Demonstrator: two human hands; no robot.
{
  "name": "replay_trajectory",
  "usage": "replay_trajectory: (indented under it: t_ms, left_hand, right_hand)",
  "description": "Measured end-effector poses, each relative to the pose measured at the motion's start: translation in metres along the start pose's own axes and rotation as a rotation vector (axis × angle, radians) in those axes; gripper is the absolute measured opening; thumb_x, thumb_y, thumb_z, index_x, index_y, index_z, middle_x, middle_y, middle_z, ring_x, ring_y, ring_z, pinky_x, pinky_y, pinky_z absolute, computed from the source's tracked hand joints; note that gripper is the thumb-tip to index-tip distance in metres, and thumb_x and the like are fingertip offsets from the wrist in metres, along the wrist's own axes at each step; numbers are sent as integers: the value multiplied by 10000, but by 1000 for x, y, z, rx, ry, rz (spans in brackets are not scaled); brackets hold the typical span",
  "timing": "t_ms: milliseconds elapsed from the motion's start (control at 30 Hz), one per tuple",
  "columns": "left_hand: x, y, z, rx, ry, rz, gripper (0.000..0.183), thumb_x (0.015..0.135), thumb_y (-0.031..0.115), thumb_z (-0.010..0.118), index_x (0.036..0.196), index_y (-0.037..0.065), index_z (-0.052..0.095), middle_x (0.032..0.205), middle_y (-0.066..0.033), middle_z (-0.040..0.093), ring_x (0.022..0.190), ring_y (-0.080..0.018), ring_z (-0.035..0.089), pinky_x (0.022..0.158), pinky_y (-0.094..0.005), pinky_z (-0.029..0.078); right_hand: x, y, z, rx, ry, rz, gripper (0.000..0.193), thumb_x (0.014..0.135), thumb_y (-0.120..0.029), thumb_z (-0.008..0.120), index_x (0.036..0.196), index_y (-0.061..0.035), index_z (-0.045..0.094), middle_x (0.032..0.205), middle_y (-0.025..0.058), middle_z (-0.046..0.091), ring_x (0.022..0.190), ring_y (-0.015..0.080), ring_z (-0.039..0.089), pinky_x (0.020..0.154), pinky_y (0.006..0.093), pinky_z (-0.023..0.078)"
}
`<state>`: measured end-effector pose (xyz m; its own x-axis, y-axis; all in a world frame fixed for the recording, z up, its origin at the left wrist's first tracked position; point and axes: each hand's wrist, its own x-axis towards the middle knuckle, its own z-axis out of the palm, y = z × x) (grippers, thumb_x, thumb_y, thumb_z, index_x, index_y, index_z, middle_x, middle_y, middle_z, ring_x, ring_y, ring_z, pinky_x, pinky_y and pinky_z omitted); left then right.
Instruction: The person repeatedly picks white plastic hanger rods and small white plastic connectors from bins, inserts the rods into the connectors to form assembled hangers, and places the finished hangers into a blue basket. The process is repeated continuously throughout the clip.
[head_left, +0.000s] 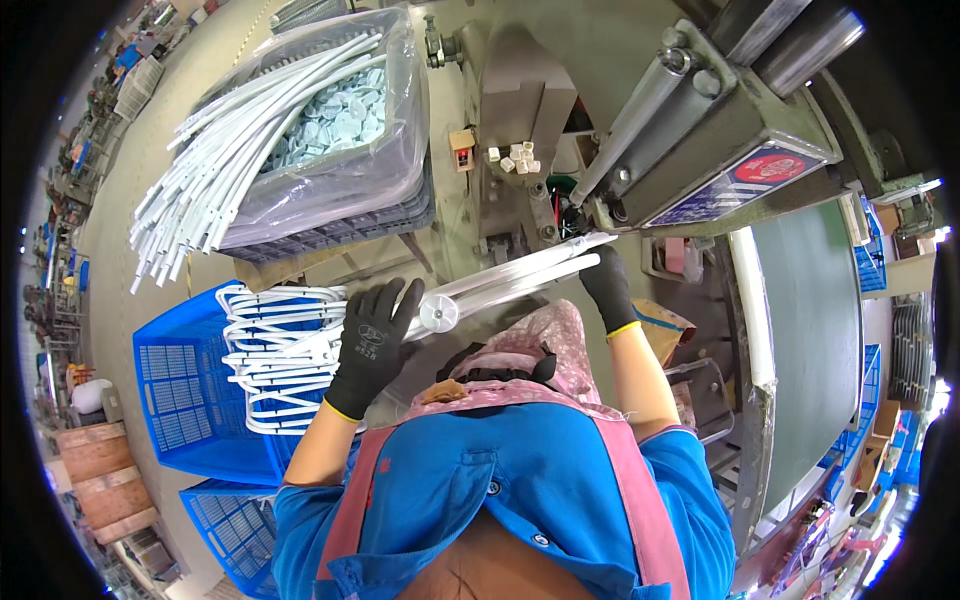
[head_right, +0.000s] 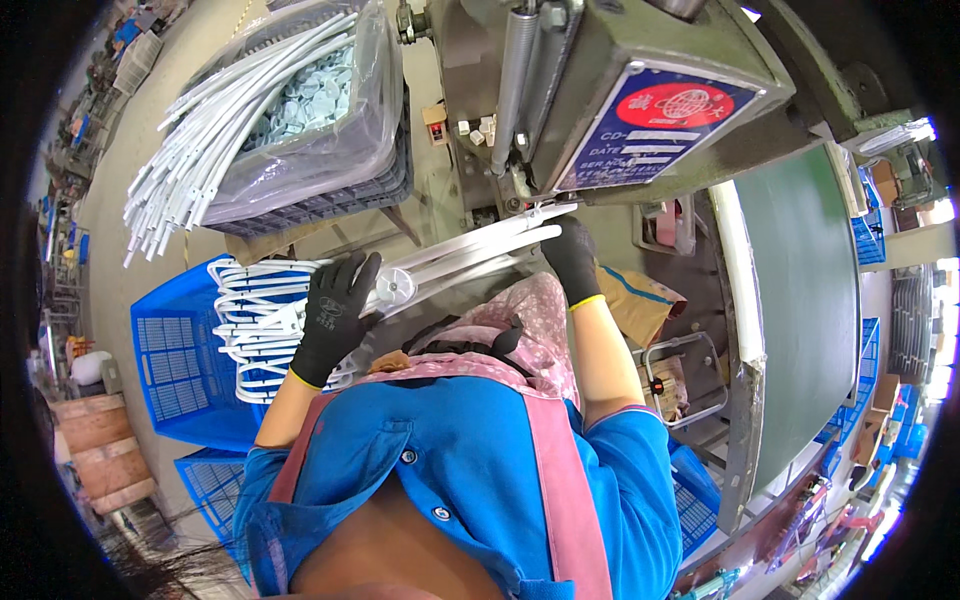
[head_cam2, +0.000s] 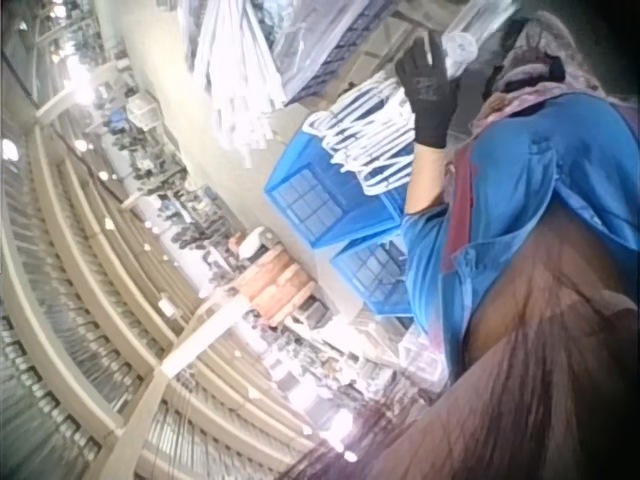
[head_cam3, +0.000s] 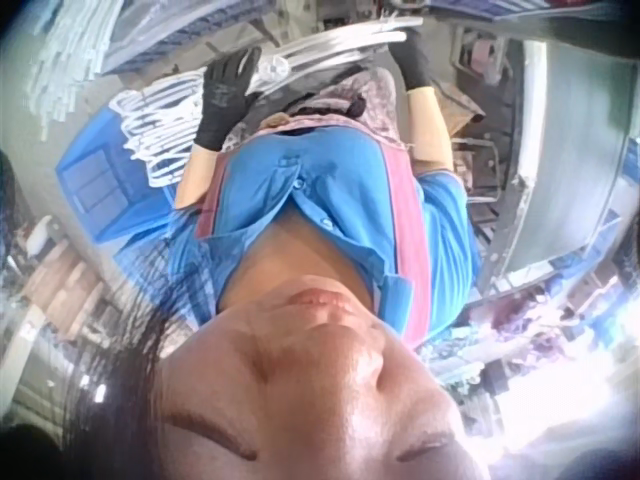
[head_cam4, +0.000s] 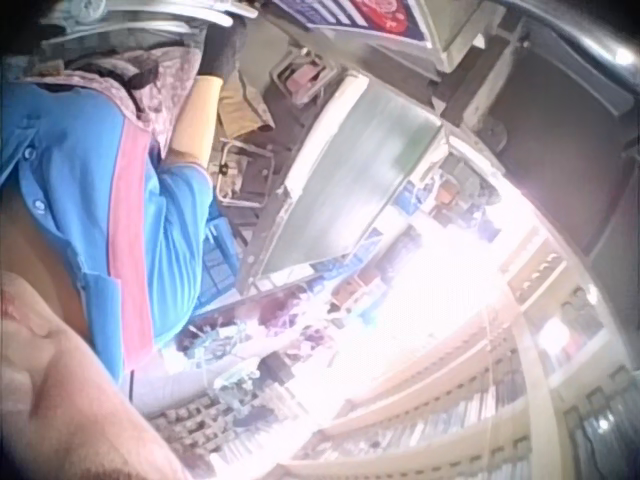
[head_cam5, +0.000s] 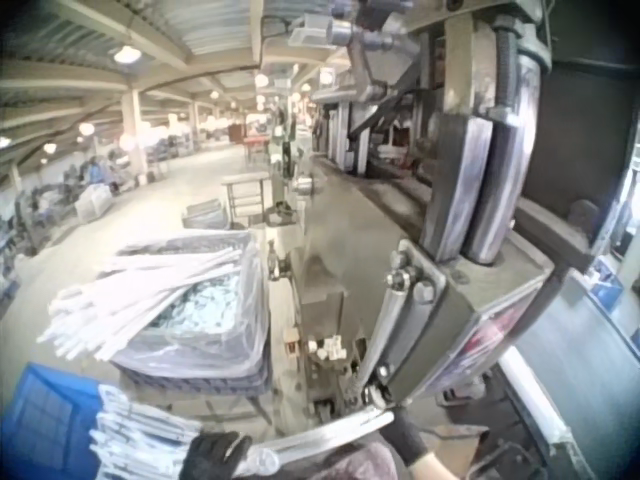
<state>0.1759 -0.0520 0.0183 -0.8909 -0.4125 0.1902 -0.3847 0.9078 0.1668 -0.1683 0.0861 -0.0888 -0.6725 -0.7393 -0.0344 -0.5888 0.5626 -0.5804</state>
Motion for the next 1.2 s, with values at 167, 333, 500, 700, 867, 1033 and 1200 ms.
replay_trajectory:
  t_ms: [167,333,500,700,867,1033,1200]
  left_hand:
    - [2,-5,2,-35,-173,-62,765,662,114,714,1377,120,441,957,-96,579,885,-269,592,748,-396,464]
    - [3,-3,-2,-49,-127,-64,736,662,93,702,1357,122,462,947,-87,583,867,-267,597,723,-390,471]
    - [-3,-3,0,-81,-97,-57,720,653,86,697,1340,115,483,921,-98,586,846,-279,595,699,-397,469]
    - [-1,-13,1,-115,147,199,682,678,210,710,1306,33,510,905,-156,595,825,-331,574,708,-430,462]
    - [12,4,-19,-43,6,23,770,712,401,721,1333,19,474,1039,-176,575,965,-365,534,882,-474,391]
    - [27,48,22,-343,40,-7,557,755,213,726,1250,46,535,1050,-173,641,949,-343,611,858,-420,473]
    - [29,-13,13,-617,346,-78,186,768,110,691,914,30,609,834,-85,623,771,-198,606,718,-329,477]
  right_hand:
    - [4,0,-2,-9,3,-14,240,810,-240,576,969,-111,701,980,180,681,944,373,641,805,455,519]
    - [7,4,3,10,-32,-52,277,822,-259,567,1014,-100,690,1015,188,673,966,380,631,822,462,513]
    - [6,7,3,-6,-49,8,304,840,-268,549,1055,-97,679,1056,192,664,998,380,621,849,472,504]
    - [-2,9,11,396,41,-61,241,798,-201,638,970,-40,692,839,155,705,780,292,688,705,399,531]
    - [-39,1,16,1031,226,-107,178,797,-127,587,906,-52,706,703,100,671,654,132,618,619,349,502]
    - [-112,-78,29,475,385,-332,160,690,-159,761,767,-87,641,710,161,622,675,323,622,618,438,471]
    - [-105,-29,-56,585,277,-512,375,767,-137,715,1121,-62,619,964,189,659,919,344,631,825,395,494]
